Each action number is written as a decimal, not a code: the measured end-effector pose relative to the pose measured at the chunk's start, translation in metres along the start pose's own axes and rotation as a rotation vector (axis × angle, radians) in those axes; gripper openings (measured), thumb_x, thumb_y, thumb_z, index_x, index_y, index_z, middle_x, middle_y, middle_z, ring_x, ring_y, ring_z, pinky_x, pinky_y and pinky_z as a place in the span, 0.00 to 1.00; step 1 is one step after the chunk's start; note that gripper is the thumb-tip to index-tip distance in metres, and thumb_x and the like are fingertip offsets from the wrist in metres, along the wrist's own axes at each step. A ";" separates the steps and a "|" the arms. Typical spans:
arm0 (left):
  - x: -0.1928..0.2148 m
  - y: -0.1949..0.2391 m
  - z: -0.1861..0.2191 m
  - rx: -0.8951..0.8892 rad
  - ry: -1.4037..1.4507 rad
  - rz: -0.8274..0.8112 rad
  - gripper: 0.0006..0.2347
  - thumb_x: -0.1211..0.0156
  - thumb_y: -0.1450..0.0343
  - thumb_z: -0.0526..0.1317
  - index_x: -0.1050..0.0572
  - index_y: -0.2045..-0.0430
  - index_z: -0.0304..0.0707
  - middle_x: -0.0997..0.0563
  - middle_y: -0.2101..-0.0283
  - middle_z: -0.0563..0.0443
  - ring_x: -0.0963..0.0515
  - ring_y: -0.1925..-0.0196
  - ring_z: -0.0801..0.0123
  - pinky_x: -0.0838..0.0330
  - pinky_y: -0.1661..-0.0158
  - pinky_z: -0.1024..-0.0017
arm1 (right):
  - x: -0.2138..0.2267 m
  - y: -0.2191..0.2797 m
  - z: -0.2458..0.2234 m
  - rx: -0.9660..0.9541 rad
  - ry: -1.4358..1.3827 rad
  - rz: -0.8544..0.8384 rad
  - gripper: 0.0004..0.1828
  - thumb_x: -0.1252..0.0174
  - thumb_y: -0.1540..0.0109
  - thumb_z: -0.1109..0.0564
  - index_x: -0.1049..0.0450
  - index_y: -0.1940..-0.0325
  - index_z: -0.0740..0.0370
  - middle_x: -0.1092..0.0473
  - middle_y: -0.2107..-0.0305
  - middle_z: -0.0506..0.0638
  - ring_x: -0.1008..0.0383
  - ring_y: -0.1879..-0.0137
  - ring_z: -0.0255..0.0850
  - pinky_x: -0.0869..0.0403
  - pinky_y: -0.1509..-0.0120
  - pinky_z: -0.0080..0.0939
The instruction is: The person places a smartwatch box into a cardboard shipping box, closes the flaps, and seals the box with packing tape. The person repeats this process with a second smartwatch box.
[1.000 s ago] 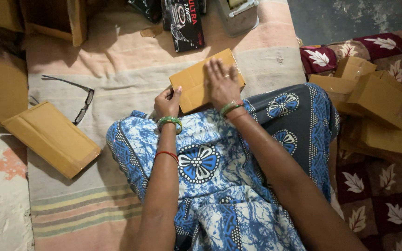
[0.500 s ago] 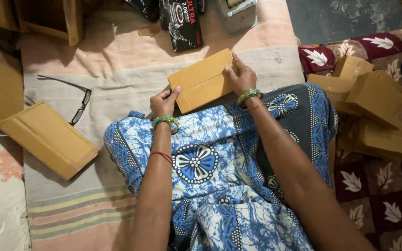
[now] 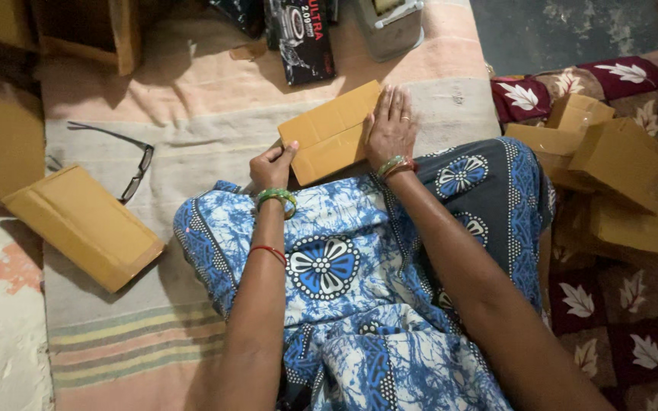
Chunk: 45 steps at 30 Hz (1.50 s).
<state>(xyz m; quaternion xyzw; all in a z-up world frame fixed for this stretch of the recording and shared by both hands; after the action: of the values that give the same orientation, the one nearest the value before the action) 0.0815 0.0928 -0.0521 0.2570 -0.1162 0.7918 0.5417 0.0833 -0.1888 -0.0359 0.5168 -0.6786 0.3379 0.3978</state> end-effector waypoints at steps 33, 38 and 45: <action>0.002 -0.001 0.003 0.065 0.031 0.002 0.21 0.29 0.35 0.54 0.17 0.80 0.28 0.20 0.81 0.51 0.26 0.79 0.75 0.32 0.73 0.71 | 0.000 0.001 -0.016 0.285 0.143 -0.016 0.45 0.57 0.31 0.37 0.57 0.21 0.72 0.62 0.24 0.66 0.55 0.21 0.56 0.49 0.19 0.51; 0.001 -0.005 0.002 0.017 0.012 0.033 0.20 0.28 0.37 0.54 0.17 0.78 0.31 0.18 0.81 0.53 0.22 0.78 0.76 0.28 0.72 0.71 | 0.003 0.003 -0.017 0.164 0.154 -0.134 0.45 0.56 0.32 0.36 0.58 0.20 0.66 0.63 0.22 0.60 0.52 0.22 0.57 0.45 0.22 0.52; -0.027 -0.024 -0.031 0.005 0.448 -0.122 0.18 0.28 0.33 0.40 0.20 0.58 0.21 0.15 0.62 0.46 0.18 0.64 0.74 0.24 0.62 0.78 | 0.016 -0.005 0.001 -0.298 -0.228 -0.318 0.53 0.48 0.39 0.34 0.61 0.20 0.64 0.50 0.28 0.62 0.33 0.33 0.53 0.29 0.36 0.47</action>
<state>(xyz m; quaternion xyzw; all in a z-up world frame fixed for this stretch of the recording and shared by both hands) 0.1021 0.0948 -0.0948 0.0826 0.0246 0.7953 0.6001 0.0858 -0.1978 -0.0214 0.5875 -0.6714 0.1066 0.4389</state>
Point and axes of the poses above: each hand's wrist, its own y-axis away from the middle knuckle, its own x-axis out of the back of the hand, z = x × y, the point moved 5 cm from there along -y, towards the middle knuckle
